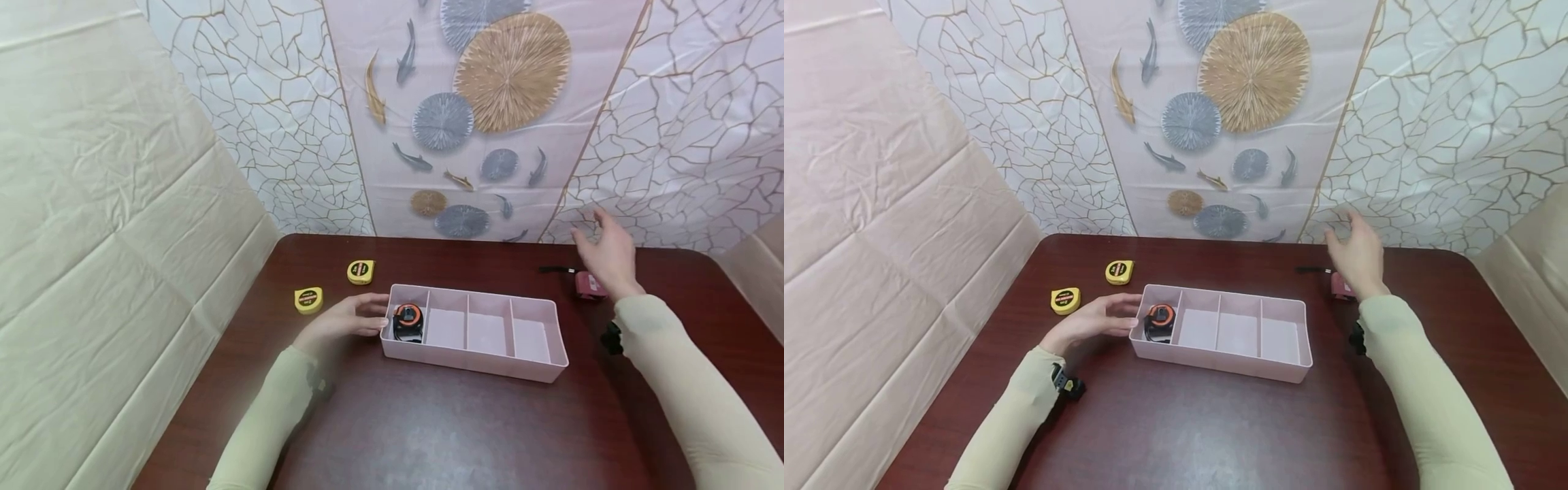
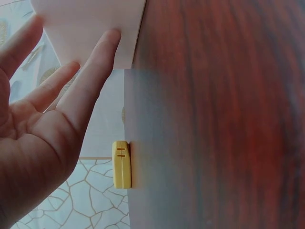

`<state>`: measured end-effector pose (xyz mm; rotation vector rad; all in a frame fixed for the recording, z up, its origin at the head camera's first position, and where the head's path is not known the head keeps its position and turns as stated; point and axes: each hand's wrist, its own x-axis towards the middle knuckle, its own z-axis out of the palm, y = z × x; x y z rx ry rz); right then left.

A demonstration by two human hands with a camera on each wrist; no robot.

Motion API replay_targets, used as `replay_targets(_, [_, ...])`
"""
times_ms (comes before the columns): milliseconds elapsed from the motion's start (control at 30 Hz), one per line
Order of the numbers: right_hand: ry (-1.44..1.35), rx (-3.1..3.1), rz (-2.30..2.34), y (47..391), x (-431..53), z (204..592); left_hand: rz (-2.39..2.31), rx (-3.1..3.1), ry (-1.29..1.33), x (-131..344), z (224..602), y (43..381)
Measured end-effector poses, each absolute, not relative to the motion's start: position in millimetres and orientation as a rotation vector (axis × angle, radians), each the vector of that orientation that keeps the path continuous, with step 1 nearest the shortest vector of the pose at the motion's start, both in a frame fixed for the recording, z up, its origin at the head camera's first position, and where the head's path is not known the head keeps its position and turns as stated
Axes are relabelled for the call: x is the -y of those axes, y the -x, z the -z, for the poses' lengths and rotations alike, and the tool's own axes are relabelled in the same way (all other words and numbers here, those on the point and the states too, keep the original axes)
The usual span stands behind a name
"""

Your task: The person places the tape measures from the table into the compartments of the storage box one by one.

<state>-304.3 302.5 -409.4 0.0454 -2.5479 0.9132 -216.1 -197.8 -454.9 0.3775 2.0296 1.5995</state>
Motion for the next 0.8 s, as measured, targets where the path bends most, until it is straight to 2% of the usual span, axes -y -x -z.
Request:
replay_targets(300, [0.135,2.576,-1.026,295.4,-307.8,427.8,-1.611,-2.010,-0.384,198.3,454.2,216.1])
replay_targets(800, [0.107,2.895,-0.965,283.4,-323.2,449.0,-1.578,-2.055,-0.366,197.1,453.9,216.8])
